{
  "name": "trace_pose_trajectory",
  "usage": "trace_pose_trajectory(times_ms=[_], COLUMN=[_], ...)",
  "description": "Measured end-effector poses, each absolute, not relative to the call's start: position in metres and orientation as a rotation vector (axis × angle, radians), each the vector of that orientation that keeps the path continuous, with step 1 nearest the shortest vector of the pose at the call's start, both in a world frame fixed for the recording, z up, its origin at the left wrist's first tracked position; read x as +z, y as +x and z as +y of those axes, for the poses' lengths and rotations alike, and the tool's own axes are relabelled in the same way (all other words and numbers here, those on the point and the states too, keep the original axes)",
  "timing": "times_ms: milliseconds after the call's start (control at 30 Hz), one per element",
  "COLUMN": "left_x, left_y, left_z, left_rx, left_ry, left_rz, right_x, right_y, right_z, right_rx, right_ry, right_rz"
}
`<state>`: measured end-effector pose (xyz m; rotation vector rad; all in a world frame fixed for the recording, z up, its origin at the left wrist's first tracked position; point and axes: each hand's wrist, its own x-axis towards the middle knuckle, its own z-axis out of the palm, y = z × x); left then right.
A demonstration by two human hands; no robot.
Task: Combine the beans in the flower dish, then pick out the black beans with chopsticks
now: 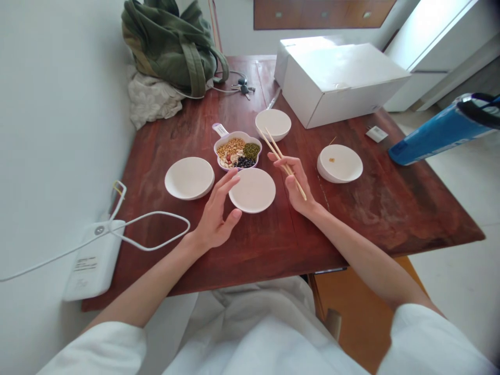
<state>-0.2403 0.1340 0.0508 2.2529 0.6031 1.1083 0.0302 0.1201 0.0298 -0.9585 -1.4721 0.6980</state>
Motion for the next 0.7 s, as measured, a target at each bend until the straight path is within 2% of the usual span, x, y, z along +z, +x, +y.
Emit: trace_pose_trajectory(times_ms=[367,700], left_x=[0.023,0.026], left_y=[-0.235,-0.218], left_z=[0.154,0.17], left_rx=[1.018,0.961], left_ry=[1.613,1.516], left_rz=[0.828,1.163], right_x=[0.017,0.015], right_y=[0.031,0.028], right_z=[0.13,0.13], right_rx=[0.902,0.908], right_ry=[-1.074,-1.093], right_rz=[-1.365,-1.407])
